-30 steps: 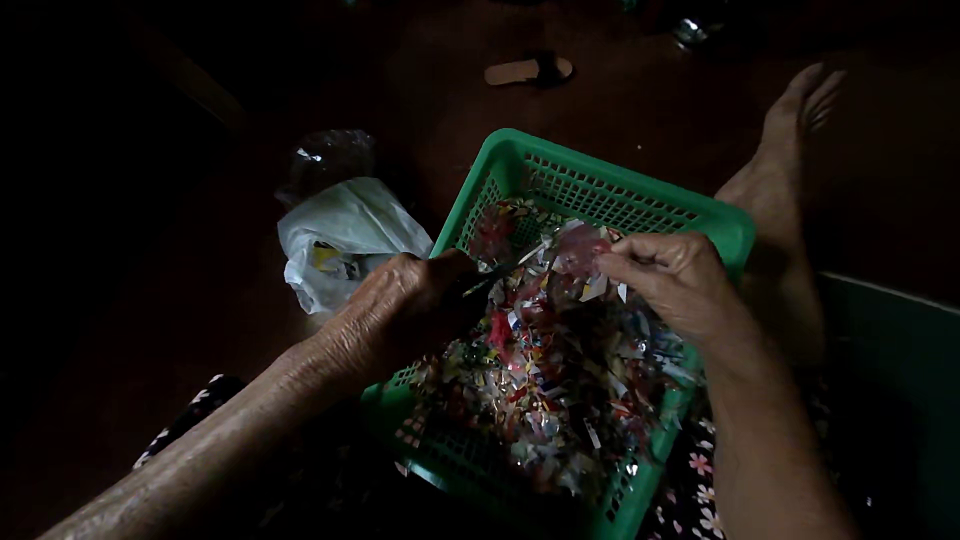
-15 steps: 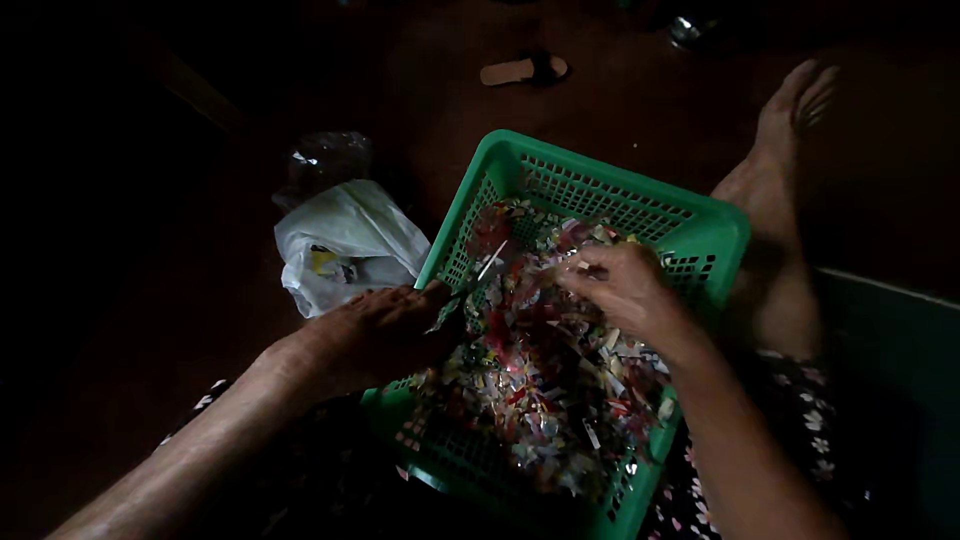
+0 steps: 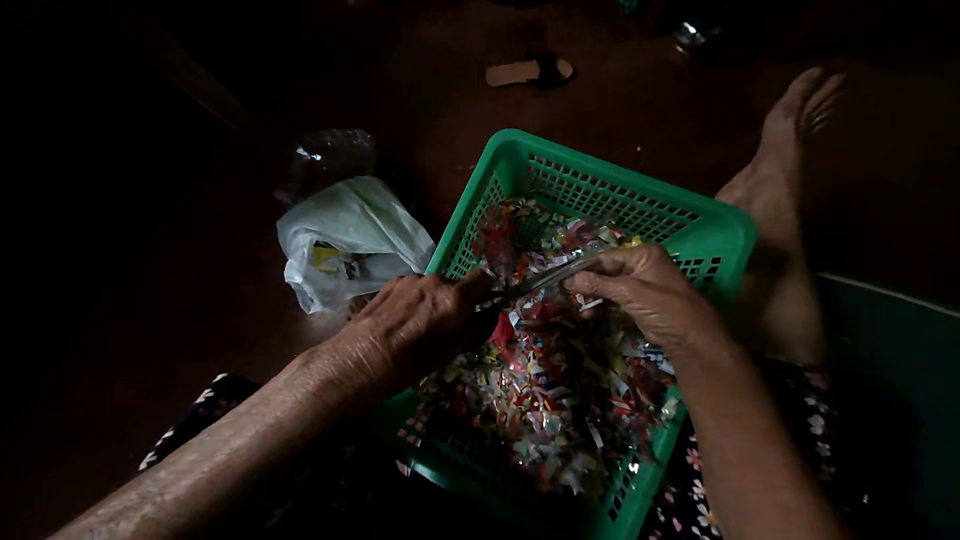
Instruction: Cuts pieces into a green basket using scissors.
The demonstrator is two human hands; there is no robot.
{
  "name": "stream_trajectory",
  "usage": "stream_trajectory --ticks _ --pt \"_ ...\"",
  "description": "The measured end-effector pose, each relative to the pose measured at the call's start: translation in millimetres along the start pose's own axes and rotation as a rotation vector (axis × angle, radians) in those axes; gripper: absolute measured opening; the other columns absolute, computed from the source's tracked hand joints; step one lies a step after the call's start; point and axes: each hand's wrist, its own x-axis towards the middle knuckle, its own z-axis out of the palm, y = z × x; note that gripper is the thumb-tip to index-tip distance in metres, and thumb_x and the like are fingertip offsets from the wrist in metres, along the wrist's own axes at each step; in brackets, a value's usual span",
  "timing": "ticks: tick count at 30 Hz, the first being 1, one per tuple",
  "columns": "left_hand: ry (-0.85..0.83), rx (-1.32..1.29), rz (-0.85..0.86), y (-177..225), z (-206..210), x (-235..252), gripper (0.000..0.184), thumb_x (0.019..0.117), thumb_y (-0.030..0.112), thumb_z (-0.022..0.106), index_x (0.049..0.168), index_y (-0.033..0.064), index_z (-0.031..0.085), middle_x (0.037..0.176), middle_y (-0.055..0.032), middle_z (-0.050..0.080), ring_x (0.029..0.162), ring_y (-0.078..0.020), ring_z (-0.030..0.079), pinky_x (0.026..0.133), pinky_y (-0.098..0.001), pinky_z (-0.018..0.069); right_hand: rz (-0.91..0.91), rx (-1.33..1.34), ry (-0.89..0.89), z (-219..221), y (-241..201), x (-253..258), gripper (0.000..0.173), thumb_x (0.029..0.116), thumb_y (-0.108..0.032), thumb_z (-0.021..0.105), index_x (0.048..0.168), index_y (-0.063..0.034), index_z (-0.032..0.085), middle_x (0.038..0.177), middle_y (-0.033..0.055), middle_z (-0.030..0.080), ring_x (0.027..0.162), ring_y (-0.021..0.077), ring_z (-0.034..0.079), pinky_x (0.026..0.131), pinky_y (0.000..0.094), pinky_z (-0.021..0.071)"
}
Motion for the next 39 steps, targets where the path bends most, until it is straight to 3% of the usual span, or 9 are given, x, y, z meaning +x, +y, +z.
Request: stream_trajectory --ticks 7,11,14,18,22,24,27,33,39 --pt "-0.031 -0.135 -0.013 -2 -6 -3 0.022 0.0980 0.033 0.057 0.111 0.0185 0.067 0.068 0.0056 0.058 0.057 -0.0106 0.059 0.048 -0.0325 0.0485 -0.027 0.021 0.008 1 -1 -2 0.015 0.0931 0.002 0.067 0.080 -0.0036 0.072 0.068 0.0009 0.069 0.055 0.0049 0.063 0.052 0.0189 0.0553" --pt "-0.143 -0.054 -0.107 -9 -6 -6 0.034 0.1025 0.040 0.053 0.125 0.0158 0.062 0.090 -0.0030 0.067 0.080 -0.0212 0.068 0.065 -0.0442 0.0569 -0.051 -0.314 0.059 -3 0 -1 0.013 0.0943 -0.006 0.071 0.081 -0.0044 0.073 0.070 0.0018 0.068 0.058 0.0072 0.062 0.055 0.0232 0.0552" --pt "-0.189 0.067 -0.155 -11 -13 -7 0.030 0.1022 0.034 0.057 0.123 0.0123 0.061 0.092 -0.0063 0.065 0.085 -0.0253 0.067 0.070 -0.0453 0.0550 -0.239 -0.844 0.163 -5 11 2 0.008 0.0911 -0.006 0.076 0.098 -0.0046 0.078 0.100 0.0126 0.073 0.090 0.0279 0.070 0.080 0.0517 0.0571" --pt "-0.123 0.101 -0.110 -14 -13 -13 0.031 0.1012 0.032 0.061 0.121 0.0080 0.064 0.088 -0.0092 0.067 0.082 -0.0282 0.069 0.069 -0.0482 0.0551 -0.523 -1.098 -0.169 23 24 -6 0.038 0.0797 -0.020 0.084 0.114 -0.0090 0.074 0.121 0.0155 0.069 0.113 0.0369 0.065 0.096 0.0609 0.0498" --pt "-0.130 0.081 -0.098 -18 -11 -16 0.032 0.1008 0.035 0.060 0.121 0.0099 0.065 0.081 -0.0067 0.064 0.074 -0.0264 0.066 0.063 -0.0466 0.0527 -0.129 -1.204 -0.439 44 32 -24 0.072 0.0861 -0.020 0.081 0.152 -0.0129 0.051 0.155 0.0203 0.047 0.145 0.0436 0.041 0.117 0.0707 0.0203" --pt "-0.149 0.071 -0.096 -19 -10 -18 0.033 0.1009 0.035 0.060 0.123 0.0117 0.065 0.084 -0.0061 0.066 0.077 -0.0256 0.067 0.065 -0.0470 0.0540 0.009 -1.208 -0.269 33 23 -17 0.042 0.0978 -0.008 0.065 0.140 -0.0039 0.060 0.150 0.0218 0.052 0.140 0.0437 0.047 0.115 0.0658 0.0317" --pt "-0.160 0.052 -0.110 -16 -12 -14 0.031 0.0983 0.032 0.064 0.121 0.0114 0.063 0.088 -0.0069 0.065 0.080 -0.0265 0.067 0.065 -0.0471 0.0534 -0.098 -0.931 -0.002 4 15 2 0.014 0.0941 -0.006 0.072 0.103 0.0050 0.073 0.110 0.0225 0.069 0.103 0.0383 0.067 0.091 0.0579 0.0532" --pt "-0.117 -0.020 -0.115 -11 -17 -11 0.050 0.0946 0.036 0.067 0.137 0.0115 0.057 0.114 -0.0073 0.067 0.105 -0.0264 0.067 0.079 -0.0482 0.0565 -0.148 -0.397 0.061 1 11 3 0.007 0.0901 -0.009 0.077 0.092 -0.0026 0.075 0.075 0.0019 0.067 0.065 0.0038 0.060 0.062 0.0219 0.0521" --pt "-0.003 -0.018 -0.033 -10 -10 -9 0.052 0.0945 0.034 0.064 0.137 0.0066 0.056 0.112 -0.0092 0.068 0.102 -0.0275 0.068 0.078 -0.0469 0.0571 -0.120 -0.120 0.059 10 9 -2 0.008 0.0893 0.001 0.072 0.085 -0.0059 0.073 0.073 -0.0033 0.068 0.065 -0.0007 0.061 0.063 0.0163 0.0526"
